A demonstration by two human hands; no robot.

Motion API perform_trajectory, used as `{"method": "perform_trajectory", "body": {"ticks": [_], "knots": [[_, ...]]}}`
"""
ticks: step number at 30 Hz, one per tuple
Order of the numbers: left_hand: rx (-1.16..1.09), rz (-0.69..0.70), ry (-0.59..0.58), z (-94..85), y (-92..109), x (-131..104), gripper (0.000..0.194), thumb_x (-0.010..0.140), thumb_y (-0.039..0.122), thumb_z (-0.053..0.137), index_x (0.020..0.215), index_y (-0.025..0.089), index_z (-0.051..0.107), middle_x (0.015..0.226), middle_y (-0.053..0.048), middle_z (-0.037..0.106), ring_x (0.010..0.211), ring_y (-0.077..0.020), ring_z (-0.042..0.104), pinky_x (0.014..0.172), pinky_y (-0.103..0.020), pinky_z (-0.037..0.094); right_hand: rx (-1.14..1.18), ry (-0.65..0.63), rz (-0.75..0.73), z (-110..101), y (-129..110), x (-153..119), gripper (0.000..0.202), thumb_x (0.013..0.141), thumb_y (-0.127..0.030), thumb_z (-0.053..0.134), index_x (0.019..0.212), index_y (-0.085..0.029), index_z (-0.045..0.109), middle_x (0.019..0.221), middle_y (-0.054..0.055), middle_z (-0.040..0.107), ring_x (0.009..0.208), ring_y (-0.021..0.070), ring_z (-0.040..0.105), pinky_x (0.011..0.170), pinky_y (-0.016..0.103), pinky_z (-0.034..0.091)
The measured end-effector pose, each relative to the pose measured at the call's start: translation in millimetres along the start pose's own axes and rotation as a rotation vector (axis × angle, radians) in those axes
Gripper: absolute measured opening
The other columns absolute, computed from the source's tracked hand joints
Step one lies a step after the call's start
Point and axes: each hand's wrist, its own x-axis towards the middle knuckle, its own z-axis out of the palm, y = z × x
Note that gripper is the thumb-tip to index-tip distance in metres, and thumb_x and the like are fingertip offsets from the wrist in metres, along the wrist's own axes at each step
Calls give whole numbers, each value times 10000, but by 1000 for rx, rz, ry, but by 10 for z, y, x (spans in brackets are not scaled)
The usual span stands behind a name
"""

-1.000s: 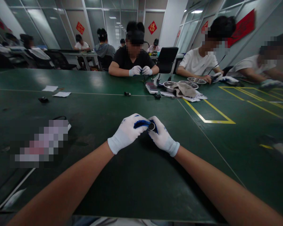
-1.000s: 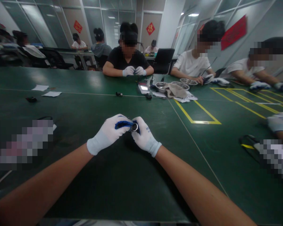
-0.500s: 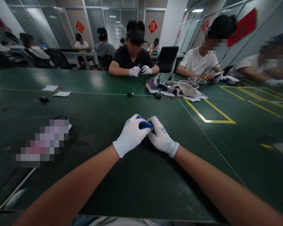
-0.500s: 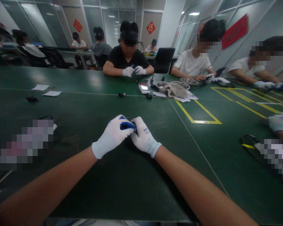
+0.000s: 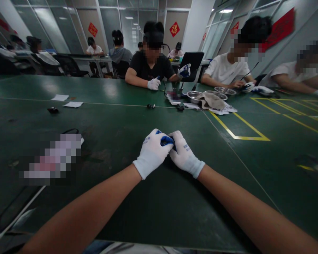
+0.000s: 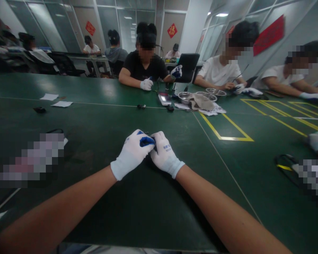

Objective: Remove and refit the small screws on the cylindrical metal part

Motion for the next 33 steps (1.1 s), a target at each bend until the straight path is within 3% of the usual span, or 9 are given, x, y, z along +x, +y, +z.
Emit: {"method": "perform_trajectory", "body": {"ticks": [5, 8, 11, 15, 20, 26, 30, 33], "knots": [[89, 103, 142, -41, -232, 157, 170, 865, 253, 769, 1012, 184, 719, 1108, -79, 645, 1017, -244, 659, 939, -415, 566, -14, 108, 48, 11, 45, -2, 291, 766, -92, 562, 1014, -240, 526, 1002, 85, 553, 913, 274, 560, 826, 447, 519], [337, 91, 208, -134, -440, 345, 230, 897, 273, 734, 1121, 223, 747, 1215, -111, 631, 1147, -318, 616, 1021, -508, 500, 12, 176, 112, 0, 75, 6, 252, 790, -116, 577, 1001, -247, 531, 993, 79, 555, 907, 271, 556, 859, 454, 513], [515, 98, 69, -162, -532, 456, 283, 921, 295, 697, 1190, 262, 777, 1274, -137, 615, 1187, -363, 576, 995, -526, 474, 44, 188, 158, 8, 91, 16, 238, 797, -133, 584, 1001, -248, 538, 972, 69, 561, 886, 261, 555, 853, 443, 512], [640, 202, -93, -87, -466, 455, 298, 943, 344, 667, 1204, 289, 800, 1302, -157, 607, 1217, -405, 537, 968, -542, 448, 35, 172, 147, 27, 67, 26, 229, 788, -143, 575, 995, -236, 541, 971, 77, 564, 871, 258, 562, 820, 431, 514], [734, 139, -136, 4, -360, 414, 250, 957, 354, 657, 1124, 241, 807, 1306, -172, 611, 1215, -404, 543, 939, -529, 469, 91, 129, 113, -26, -5, 20, 181, 838, -194, 575, 1010, -233, 534, 951, 60, 574, 845, 239, 571, 793, 404, 515], [647, 101, -115, -4, -319, 329, 265, 967, 218, 627, 1213, 171, 711, 1298, -178, 655, 1194, -362, 614, 987, -511, 500, 199, 120, 140, -67, -22, -9, 195, 874, -225, 579, 1053, -246, 503, 939, 44, 619, 835, 230, 609, 765, 388, 520], [344, 122, -59, -85, -313, 238, 223, 1008, 183, 552, 1199, 170, 666, 1212, -142, 719, 1110, -285, 692, 1004, -457, 543, 202, 112, 140, -55, -13, -5, 191, 881, -249, 583, 1054, -247, 501, 930, 40, 627, 839, 231, 617, 770, 389, 519], [84, 159, -45, -136, -278, 184, 166, 980, 177, 601, 1121, 198, 685, 1159, -96, 754, 1093, -256, 712, 1020, -448, 565, 202, 81, 113, -63, -33, 12, 170, 902, -294, 597, 1037, -248, 503, 911, 37, 616, 806, 222, 599, 744, 380, 508]]}}
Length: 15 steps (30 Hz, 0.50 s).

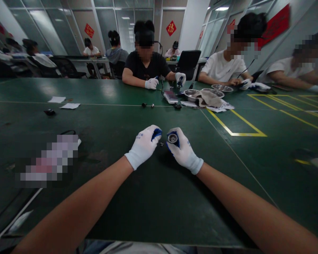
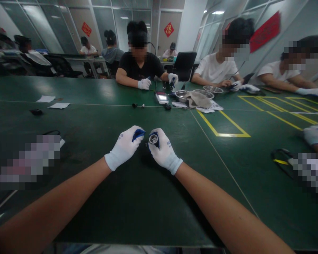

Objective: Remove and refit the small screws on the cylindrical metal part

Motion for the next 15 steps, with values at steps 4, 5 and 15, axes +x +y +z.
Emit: {"method": "perform_trajectory", "body": {"ticks": [4, 5, 15], "knots": [[-306, -31, -22, -23, 86, -26, 168, 919, 149, 664, 1070, 189, 726, 1109, -68, 780, 1072, -234, 729, 1026, -434, 588, -15, -11, -33, -12, -31, 24, 138, 934, -350, 585, 981, -244, 511, 893, 33, 573, 774, 209, 559, 726, 375, 490], [-372, -46, -37, -25, 104, -29, 170, 905, 142, 677, 1061, 180, 733, 1098, -68, 784, 1064, -230, 732, 1024, -430, 592, -20, -11, -38, -14, -33, 28, 136, 938, -359, 579, 963, -244, 511, 889, 31, 560, 771, 208, 549, 727, 375, 485], [-325, 19, -54, -103, 147, -57, 161, 897, 180, 722, 1054, 186, 760, 1094, -56, 748, 1065, -220, 714, 1045, -441, 580, 1, -50, -28, -20, -69, 37, 113, 894, -302, 583, 908, -249, 484, 819, 7, 536, 715, 188, 499, 670, 352, 448]]}}
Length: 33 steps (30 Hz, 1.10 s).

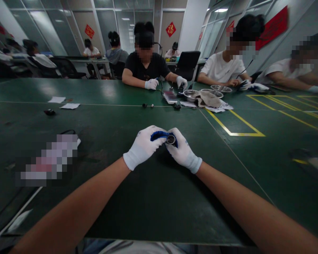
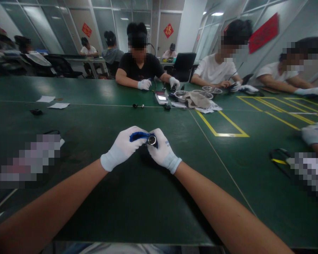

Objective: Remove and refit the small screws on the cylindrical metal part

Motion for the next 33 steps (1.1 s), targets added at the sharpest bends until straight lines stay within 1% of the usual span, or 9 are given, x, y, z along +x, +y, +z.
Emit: {"method": "perform_trajectory", "body": {"ticks": [4, 12, 20, 22, 25, 27, 29, 31, 33], "knots": [[95, 33, -49, 36, 22, -7, 81, 903, 243, 744, 956, 201, 788, 1065, -45, 677, 1003, -210, 689, 958, -412, 603, -11, -17, -6, -4, -4, -2, 116, 851, -250, 587, 918, -250, 492, 820, 4, 534, 729, 192, 507, 667, 346, 443], [143, 39, -125, 59, 31, 18, 102, 920, 230, 713, 916, 192, 808, 1010, -48, 648, 950, -207, 664, 891, -375, 590, -61, -40, -83, 26, 32, -8, 112, 844, -211, 566, 902, -252, 479, 859, 20, 522, 746, 199, 511, 681, 362, 466], [465, 137, -163, 49, 65, -23, 119, 942, 243, 685, 934, 177, 784, 1061, -78, 639, 967, -242, 646, 903, -420, 582, -107, -107, -114, 51, 62, -20, 149, 822, -165, 577, 863, -255, 465, 907, 48, 526, 787, 223, 521, 709, 388, 490], [478, 176, -128, 74, 45, -30, 84, 929, 231, 695, 936, 173, 755, 1062, -79, 638, 983, -247, 644, 920, -429, 577, -111, -101, -120, 50, 70, -19, 150, 827, -170, 575, 850, -257, 455, 894, 45, 521, 776, 220, 511, 699, 382, 485], [404, 178, 25, 83, -60, 6, 152, 875, 237, 748, 1010, 183, 705, 1073, -68, 636, 971, -235, 650, 917, -413, 583, -128, -56, -116, 44, 89, -15, 146, 817, -176, 578, 870, -254, 466, 894, 44, 532, 776, 219, 518, 688, 370, 481], [361, 149, 144, 48, -179, 66, 208, 876, 222, 728, 1077, 187, 691, 1107, -74, 639, 995, -231, 656, 929, -398, 583, -146, -6, -96, 46, 105, -11, 143, 814, -184, 580, 909, -246, 491, 901, 47, 551, 783, 221, 537, 698, 370, 489], [464, 86, 234, -7, -307, 143, 263, 894, 192, 682, 1156, 185, 706, 1189, -106, 636, 1115, -266, 636, 1018, -433, 550, -164, 50, -48, 56, 120, -8, 155, 817, -194, 583, 949, -238, 512, 894, 48, 578, 780, 222, 559, 711, 371, 501], [650, -31, 231, -47, -408, 223, 322, 897, 244, 698, 1215, 209, 734, 1283, -138, 621, 1213, -337, 592, 1053, -508, 516, -180, 97, 13, 76, 131, -4, 172, 818, -198, 587, 973, -236, 523, 879, 47, 607, 775, 226, 580, 716, 371, 513], [790, -91, 151, -46, -458, 292, 337, 913, 324, 703, 1238, 253, 757, 1356, -142, 612, 1282, -386, 546, 1056, -553, 492, -194, 116, 50, 97, 133, 1, 181, 815, -198, 590, 982, -236, 531, 880, 53, 628, 780, 233, 602, 726, 378, 526]]}}
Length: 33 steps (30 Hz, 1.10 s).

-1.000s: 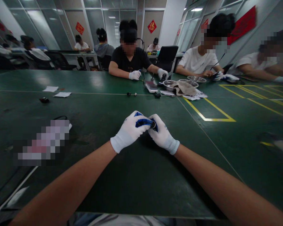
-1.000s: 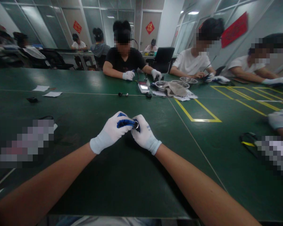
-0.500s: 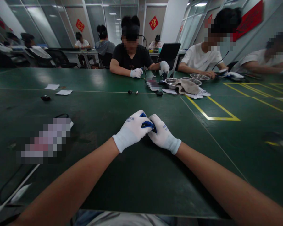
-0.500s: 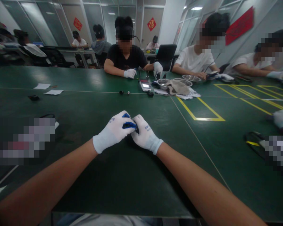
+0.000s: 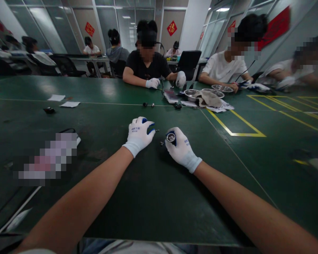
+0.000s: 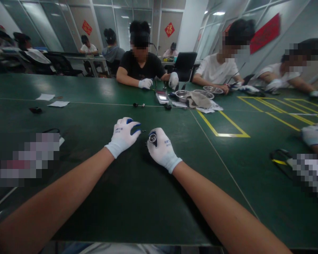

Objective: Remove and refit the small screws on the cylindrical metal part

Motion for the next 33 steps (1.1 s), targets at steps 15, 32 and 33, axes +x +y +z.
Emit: {"method": "perform_trajectory", "body": {"ticks": [15, 32, 33], "knots": [[-182, 110, -4, 135, 141, 48, 199, 933, 180, 653, 1098, 205, 761, 1288, -132, 701, 1244, -344, 614, 1065, -522, 524, 30, -7, -58, -60, -51, 12, 103, 857, -244, 603, 948, -238, 555, 918, 67, 646, 809, 232, 634, 741, 380, 549], [-984, 22, -103, -141, 356, -213, 207, 853, 133, 735, 1049, 183, 778, 1086, -72, 810, 1056, -237, 756, 1052, -477, 602, 175, -129, 25, -138, -50, 49, 167, 869, -355, 626, 900, -247, 503, 796, 5, 604, 683, 179, 539, 654, 330, 465], [-979, 27, -108, -149, 350, -214, 207, 857, 137, 737, 1054, 186, 780, 1086, -71, 808, 1060, -238, 753, 1055, -483, 600, 185, -132, 28, -142, -51, 50, 171, 869, -356, 627, 894, -247, 499, 793, 2, 600, 682, 179, 534, 656, 331, 461]]}}
